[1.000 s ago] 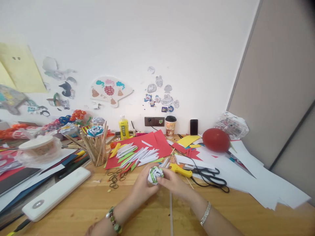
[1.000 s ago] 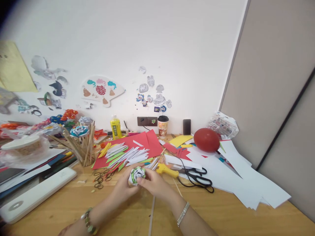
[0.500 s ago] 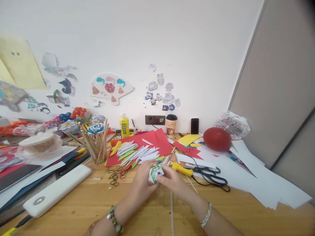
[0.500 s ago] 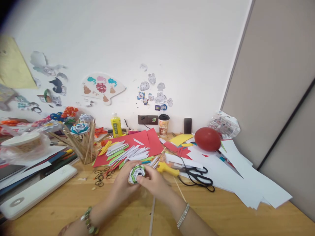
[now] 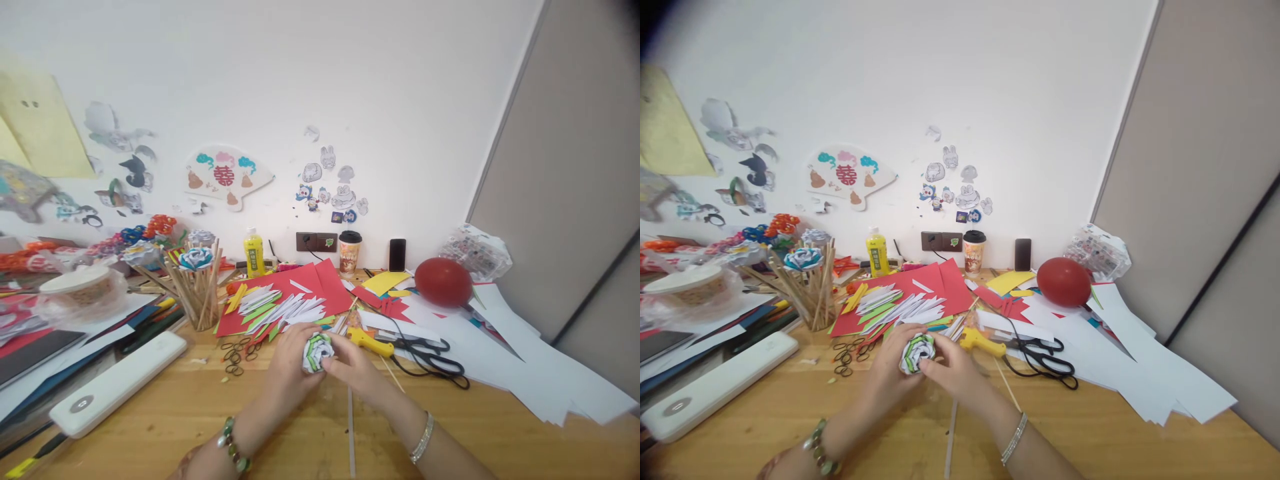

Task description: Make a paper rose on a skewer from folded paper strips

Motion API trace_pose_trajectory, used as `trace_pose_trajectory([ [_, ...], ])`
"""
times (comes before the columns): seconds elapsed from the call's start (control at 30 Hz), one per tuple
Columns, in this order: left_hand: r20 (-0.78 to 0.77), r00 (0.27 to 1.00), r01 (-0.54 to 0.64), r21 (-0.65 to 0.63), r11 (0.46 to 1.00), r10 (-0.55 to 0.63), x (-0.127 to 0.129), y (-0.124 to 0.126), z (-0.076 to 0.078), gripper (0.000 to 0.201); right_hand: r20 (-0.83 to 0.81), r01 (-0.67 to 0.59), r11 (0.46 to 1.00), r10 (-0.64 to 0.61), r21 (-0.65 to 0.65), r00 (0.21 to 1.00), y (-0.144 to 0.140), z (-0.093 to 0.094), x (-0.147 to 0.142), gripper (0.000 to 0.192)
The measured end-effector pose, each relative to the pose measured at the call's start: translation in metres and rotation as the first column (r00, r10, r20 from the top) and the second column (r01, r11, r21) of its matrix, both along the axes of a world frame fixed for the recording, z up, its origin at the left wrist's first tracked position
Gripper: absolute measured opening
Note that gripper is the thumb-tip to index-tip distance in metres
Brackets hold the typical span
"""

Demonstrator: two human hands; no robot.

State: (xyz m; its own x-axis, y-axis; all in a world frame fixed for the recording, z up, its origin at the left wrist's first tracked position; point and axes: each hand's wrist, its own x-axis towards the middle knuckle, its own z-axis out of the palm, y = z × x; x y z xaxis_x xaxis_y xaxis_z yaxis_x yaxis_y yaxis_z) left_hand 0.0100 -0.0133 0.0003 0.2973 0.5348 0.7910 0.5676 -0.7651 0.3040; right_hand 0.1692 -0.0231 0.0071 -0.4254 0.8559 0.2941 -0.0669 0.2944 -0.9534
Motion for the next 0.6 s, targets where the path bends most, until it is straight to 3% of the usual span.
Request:
trace_pose_trajectory([
  [0.17, -0.018, 1.000, 0.002, 0.044, 0.999, -0.001, 0.000, -0.001, 0.004, 0.033, 0.015, -0.008, 1.000, 0.008, 0.013, 1.000, 0.001, -0.004, 0.000, 0.046],
  [0.37, -0.039, 0.999, -0.012, 0.095, 0.995, 0.015, 0.001, -0.003, 0.006, 0.031, -0.054, -0.003, 1.000, 0.004, 0.020, 0.999, -0.004, 0.004, -0.003, 0.034],
  [0.6, -0.044, 0.998, -0.041, 0.095, 0.995, 0.045, 0.002, -0.003, 0.002, 0.032, -0.057, 0.058, 0.998, -0.058, -0.007, 0.997, -0.010, 0.007, -0.009, 0.035],
])
